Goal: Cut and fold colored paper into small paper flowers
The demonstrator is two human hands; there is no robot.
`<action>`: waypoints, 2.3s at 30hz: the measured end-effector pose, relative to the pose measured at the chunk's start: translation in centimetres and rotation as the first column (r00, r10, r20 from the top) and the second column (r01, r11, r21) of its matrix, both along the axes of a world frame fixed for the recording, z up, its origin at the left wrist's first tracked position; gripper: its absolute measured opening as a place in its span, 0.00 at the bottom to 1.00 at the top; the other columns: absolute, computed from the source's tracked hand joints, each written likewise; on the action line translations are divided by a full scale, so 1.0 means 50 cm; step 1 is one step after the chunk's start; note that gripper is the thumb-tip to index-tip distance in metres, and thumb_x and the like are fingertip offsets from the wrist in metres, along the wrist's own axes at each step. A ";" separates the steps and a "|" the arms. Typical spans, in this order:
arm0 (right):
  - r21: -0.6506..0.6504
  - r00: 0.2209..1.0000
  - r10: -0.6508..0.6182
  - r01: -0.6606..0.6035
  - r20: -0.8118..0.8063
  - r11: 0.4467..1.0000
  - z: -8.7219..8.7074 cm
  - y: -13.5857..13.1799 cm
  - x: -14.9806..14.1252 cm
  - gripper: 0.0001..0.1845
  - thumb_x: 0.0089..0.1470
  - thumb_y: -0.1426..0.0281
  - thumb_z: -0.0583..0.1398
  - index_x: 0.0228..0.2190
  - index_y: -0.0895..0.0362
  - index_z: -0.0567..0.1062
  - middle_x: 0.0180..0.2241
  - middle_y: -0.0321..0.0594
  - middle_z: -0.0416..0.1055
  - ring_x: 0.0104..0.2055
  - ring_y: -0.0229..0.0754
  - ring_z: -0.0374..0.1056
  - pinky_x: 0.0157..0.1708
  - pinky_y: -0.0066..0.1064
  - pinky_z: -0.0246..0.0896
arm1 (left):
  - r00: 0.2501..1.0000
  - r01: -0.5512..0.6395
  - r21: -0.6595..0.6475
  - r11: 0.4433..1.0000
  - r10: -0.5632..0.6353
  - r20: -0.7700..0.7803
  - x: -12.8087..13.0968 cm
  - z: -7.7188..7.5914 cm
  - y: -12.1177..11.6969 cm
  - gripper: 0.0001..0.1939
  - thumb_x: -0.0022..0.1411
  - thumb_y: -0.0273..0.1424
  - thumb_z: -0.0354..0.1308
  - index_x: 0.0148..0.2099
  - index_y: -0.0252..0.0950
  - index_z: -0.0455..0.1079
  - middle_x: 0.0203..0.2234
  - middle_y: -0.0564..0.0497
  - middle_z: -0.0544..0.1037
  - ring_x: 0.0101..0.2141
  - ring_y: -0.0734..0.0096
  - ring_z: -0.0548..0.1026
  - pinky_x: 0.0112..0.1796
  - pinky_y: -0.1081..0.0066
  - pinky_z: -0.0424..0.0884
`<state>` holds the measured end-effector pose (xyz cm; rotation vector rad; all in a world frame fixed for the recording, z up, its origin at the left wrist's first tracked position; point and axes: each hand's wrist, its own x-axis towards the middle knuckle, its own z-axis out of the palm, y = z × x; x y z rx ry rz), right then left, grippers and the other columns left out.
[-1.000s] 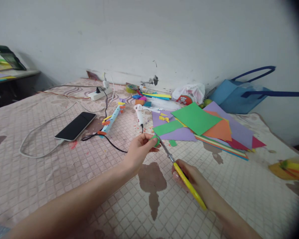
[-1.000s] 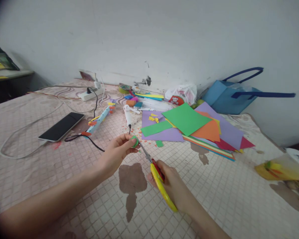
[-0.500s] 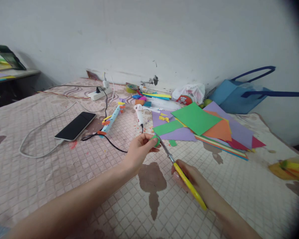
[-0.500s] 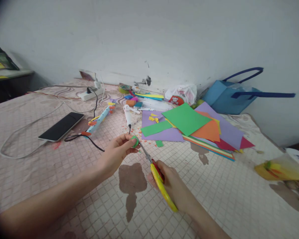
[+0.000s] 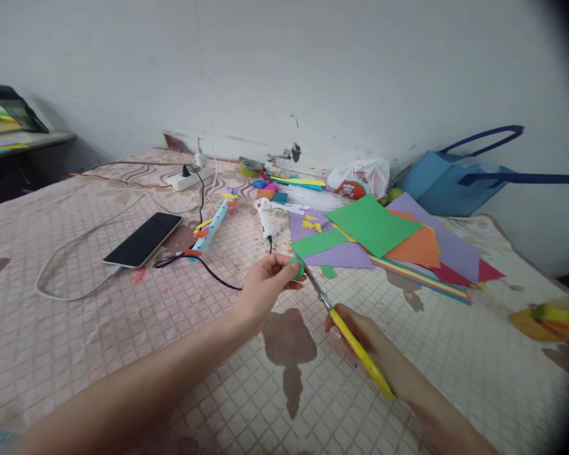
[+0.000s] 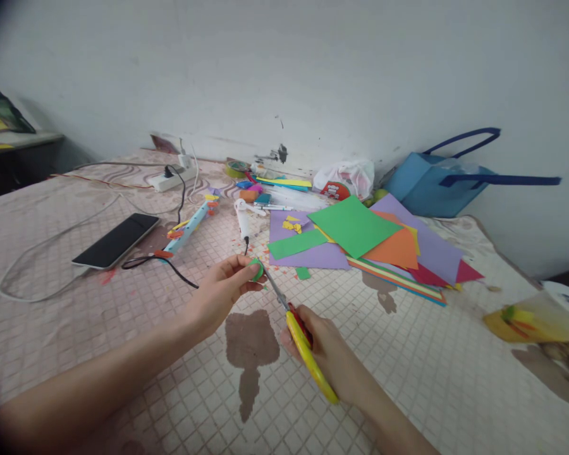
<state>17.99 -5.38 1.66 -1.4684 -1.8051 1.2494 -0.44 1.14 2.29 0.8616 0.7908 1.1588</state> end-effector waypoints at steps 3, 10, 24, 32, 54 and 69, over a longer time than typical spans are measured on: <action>-0.005 0.999 -0.001 0.001 0.045 1.000 0.000 0.000 0.000 0.14 0.55 0.58 0.53 0.26 0.55 0.61 0.20 0.30 0.54 0.22 0.34 0.49 0.19 0.25 0.45 | 1.000 0.000 0.005 1.000 0.000 -0.001 0.000 -0.001 0.001 0.09 0.53 0.32 0.61 0.30 0.32 0.65 0.26 0.51 0.74 0.30 0.75 0.72 0.34 0.72 0.69; -0.008 0.999 -0.009 0.009 0.037 1.000 0.012 -0.001 -0.009 0.14 0.54 0.60 0.54 0.24 0.55 0.59 0.22 0.31 0.55 0.23 0.34 0.51 0.22 0.26 0.48 | 1.000 0.001 0.009 1.000 -0.001 0.001 0.000 0.000 0.000 0.10 0.52 0.32 0.62 0.30 0.32 0.66 0.26 0.51 0.74 0.30 0.75 0.72 0.34 0.72 0.69; -0.051 0.999 -0.043 0.041 -0.032 0.998 -0.009 0.002 -0.006 0.18 0.52 0.54 0.56 0.24 0.55 0.59 0.20 0.29 0.52 0.20 0.32 0.48 0.18 0.24 0.45 | 1.000 0.001 -0.004 1.000 -0.001 0.003 0.000 0.001 0.001 0.10 0.52 0.33 0.62 0.30 0.32 0.65 0.26 0.51 0.73 0.30 0.74 0.72 0.34 0.71 0.69; -0.064 0.941 -0.193 0.182 -0.279 0.981 -0.023 0.018 -0.016 0.20 0.48 0.52 0.59 0.29 0.55 0.61 0.17 0.27 0.54 0.17 0.31 0.50 0.15 0.24 0.45 | 0.980 0.062 -0.011 0.998 -0.063 -0.189 0.016 -0.002 -0.027 0.09 0.53 0.34 0.61 0.30 0.34 0.66 0.22 0.56 0.67 0.23 0.80 0.65 0.28 0.75 0.63; 0.031 0.836 -0.332 0.383 -0.437 0.923 -0.031 0.036 -0.015 0.10 0.47 0.68 0.60 0.31 0.55 0.64 0.26 0.32 0.64 0.24 0.33 0.58 0.22 0.26 0.55 | 0.937 0.261 -0.140 0.955 -0.286 -0.202 0.037 -0.036 -0.047 0.11 0.52 0.35 0.62 0.31 0.34 0.65 0.20 0.54 0.71 0.22 0.77 0.68 0.28 0.74 0.62; 0.049 0.851 -0.305 0.359 -0.428 0.932 -0.031 0.032 -0.017 0.09 0.46 0.68 0.61 0.31 0.55 0.65 0.26 0.31 0.63 0.24 0.33 0.58 0.23 0.26 0.55 | 0.957 0.242 -0.113 0.964 -0.256 -0.135 0.032 -0.031 -0.045 0.11 0.55 0.37 0.59 0.31 0.34 0.66 0.24 0.53 0.71 0.25 0.77 0.69 0.30 0.74 0.65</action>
